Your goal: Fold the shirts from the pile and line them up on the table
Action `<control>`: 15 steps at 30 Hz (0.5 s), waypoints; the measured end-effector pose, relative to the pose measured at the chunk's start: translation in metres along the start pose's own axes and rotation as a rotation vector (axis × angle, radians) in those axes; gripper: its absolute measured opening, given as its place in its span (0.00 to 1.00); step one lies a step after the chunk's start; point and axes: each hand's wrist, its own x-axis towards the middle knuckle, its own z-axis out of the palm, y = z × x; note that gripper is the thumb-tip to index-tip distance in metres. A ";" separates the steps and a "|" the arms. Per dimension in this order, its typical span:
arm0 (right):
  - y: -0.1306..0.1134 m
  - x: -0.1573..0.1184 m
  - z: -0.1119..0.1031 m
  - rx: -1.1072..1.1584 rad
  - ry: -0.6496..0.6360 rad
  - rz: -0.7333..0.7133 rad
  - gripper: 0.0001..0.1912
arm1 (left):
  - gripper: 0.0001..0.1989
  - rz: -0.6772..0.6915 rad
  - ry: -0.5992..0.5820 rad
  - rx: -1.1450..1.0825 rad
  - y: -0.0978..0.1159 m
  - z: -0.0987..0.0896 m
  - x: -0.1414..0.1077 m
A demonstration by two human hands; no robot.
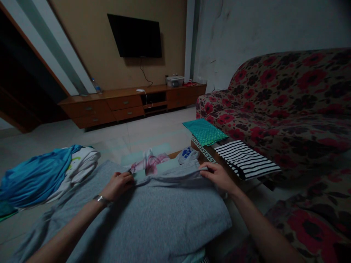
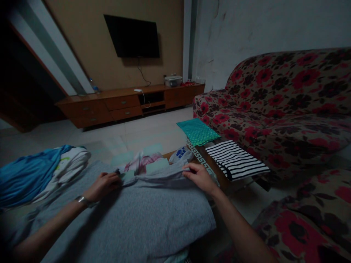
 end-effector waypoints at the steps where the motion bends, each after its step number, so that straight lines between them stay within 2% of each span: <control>1: 0.007 0.009 -0.002 -0.002 0.071 0.044 0.11 | 0.11 -0.002 -0.006 -0.022 -0.003 -0.002 0.002; 3: 0.027 0.031 -0.004 -0.048 0.144 0.119 0.12 | 0.15 0.004 -0.027 -0.064 -0.009 -0.007 0.005; 7: 0.068 0.068 0.005 -0.273 -0.016 0.263 0.09 | 0.22 0.000 -0.096 -0.142 -0.020 -0.015 0.011; 10: 0.087 0.077 0.014 -0.351 -0.079 0.296 0.08 | 0.19 -0.052 -0.155 -0.121 -0.024 -0.018 0.012; 13: 0.092 0.079 0.020 -0.405 -0.061 0.315 0.06 | 0.13 -0.118 -0.237 -0.049 -0.021 -0.019 0.014; 15: 0.091 0.080 0.023 -0.518 -0.032 0.339 0.07 | 0.09 -0.161 -0.283 -0.021 -0.015 -0.019 0.015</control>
